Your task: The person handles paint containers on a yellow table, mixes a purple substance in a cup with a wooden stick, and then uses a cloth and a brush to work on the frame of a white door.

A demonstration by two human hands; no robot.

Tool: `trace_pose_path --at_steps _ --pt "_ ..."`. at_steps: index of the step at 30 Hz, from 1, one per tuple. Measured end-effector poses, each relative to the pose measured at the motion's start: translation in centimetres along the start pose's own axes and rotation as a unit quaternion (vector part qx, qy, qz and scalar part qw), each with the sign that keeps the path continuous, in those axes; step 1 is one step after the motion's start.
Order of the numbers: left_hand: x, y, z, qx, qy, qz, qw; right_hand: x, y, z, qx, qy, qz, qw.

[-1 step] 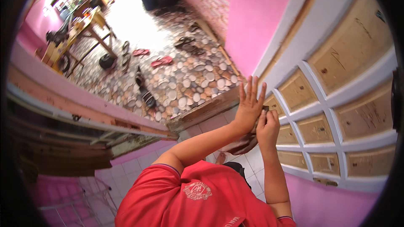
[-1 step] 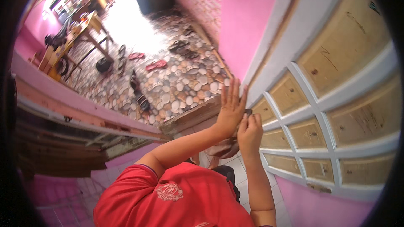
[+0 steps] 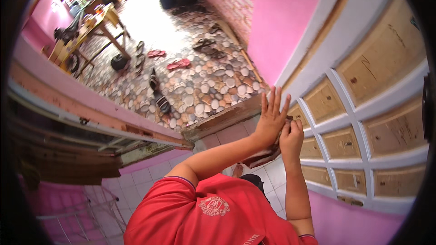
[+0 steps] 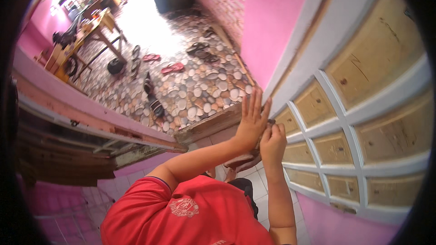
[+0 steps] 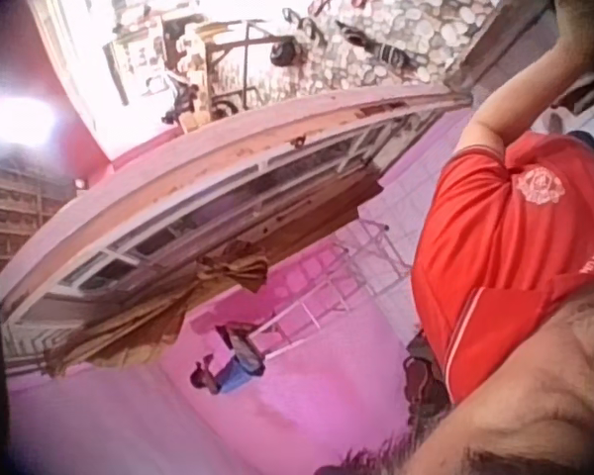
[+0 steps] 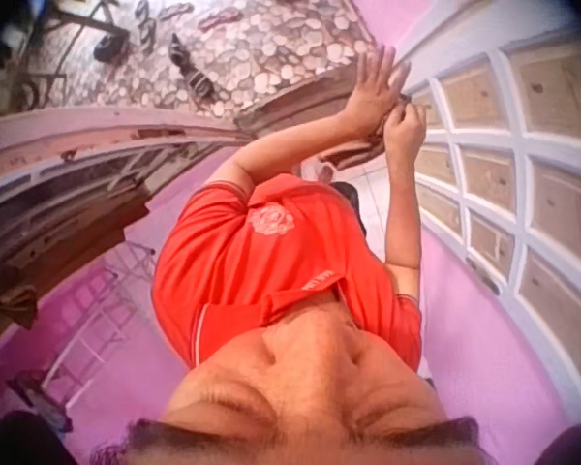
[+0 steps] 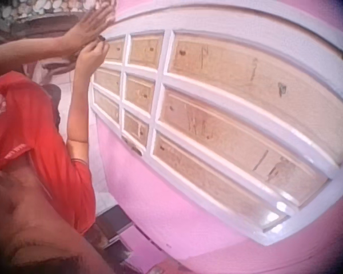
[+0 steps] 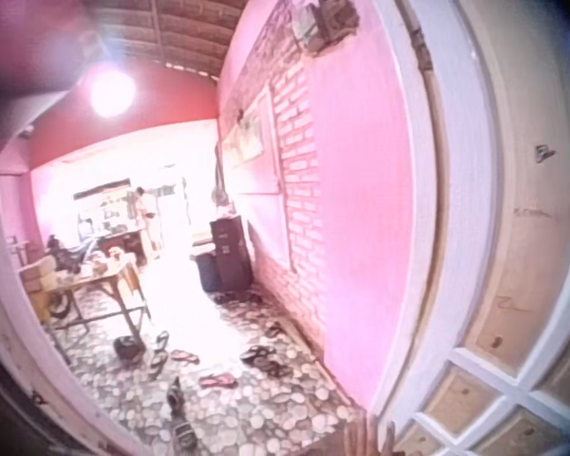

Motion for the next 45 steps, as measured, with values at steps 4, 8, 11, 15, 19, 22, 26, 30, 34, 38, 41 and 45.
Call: trace_pose_path --at_steps 4,8,11,15,19,22,26,30,34,38,41,45 --pt "2.0 2.5 -1.3 -0.077 -0.015 -0.002 0.997 0.6 2.0 1.9 -0.047 0.015 -0.021 0.999" --pt "3.1 3.4 -3.9 -0.189 -0.055 -0.038 0.980 0.7 4.4 2.7 -0.067 -0.014 -0.076 0.995" --pt "4.0 3.7 -4.1 -0.138 -0.044 -0.035 0.989 -0.8 6.2 5.7 -0.045 -0.015 -0.178 0.983" --pt "3.6 4.7 -7.2 -0.208 -0.071 -0.056 0.974 -0.2 7.2 5.1 -0.053 -0.063 -0.243 0.967" --pt "3.5 7.6 -10.1 -0.167 -0.124 -0.120 0.971 -0.7 9.2 7.9 0.021 -0.048 -0.270 0.961" --pt "2.0 8.2 -13.0 0.001 -0.243 -0.092 0.966 -1.5 12.7 15.3 0.051 -0.004 -0.257 0.965" --pt "-1.7 8.5 -22.0 0.029 -0.308 -0.092 0.947 0.7 17.4 25.7 0.091 -0.002 -0.277 0.956" --pt "-3.5 9.5 -34.5 0.141 -0.352 -0.035 0.925 0.8 22.2 32.6 0.169 0.092 -0.402 0.895" --pt "-6.4 6.6 -46.1 0.081 -0.433 0.044 0.897 -6.2 29.7 28.9 0.146 0.079 -0.422 0.891" --pt "-9.4 1.5 -54.1 0.162 -0.480 0.220 0.833 -19.1 38.0 9.2 -0.053 0.028 -0.431 0.901" --pt "-13.6 -7.3 -58.1 0.191 -0.487 0.257 0.812 -25.9 42.2 -4.3 -0.108 0.079 -0.487 0.863" --pt "-17.6 -16.2 -62.3 0.206 -0.446 0.319 0.811 -32.0 45.8 -14.5 -0.165 0.111 -0.507 0.838"
Point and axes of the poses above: each hand's wrist, its own x-axis away from the middle knuckle, its own y-axis out of the palm, z = x × y, the point moved 2 cm from there along -x, towards the middle knuckle, and after that the axes turned 9 degrees about -x, right-handed, at the moved point
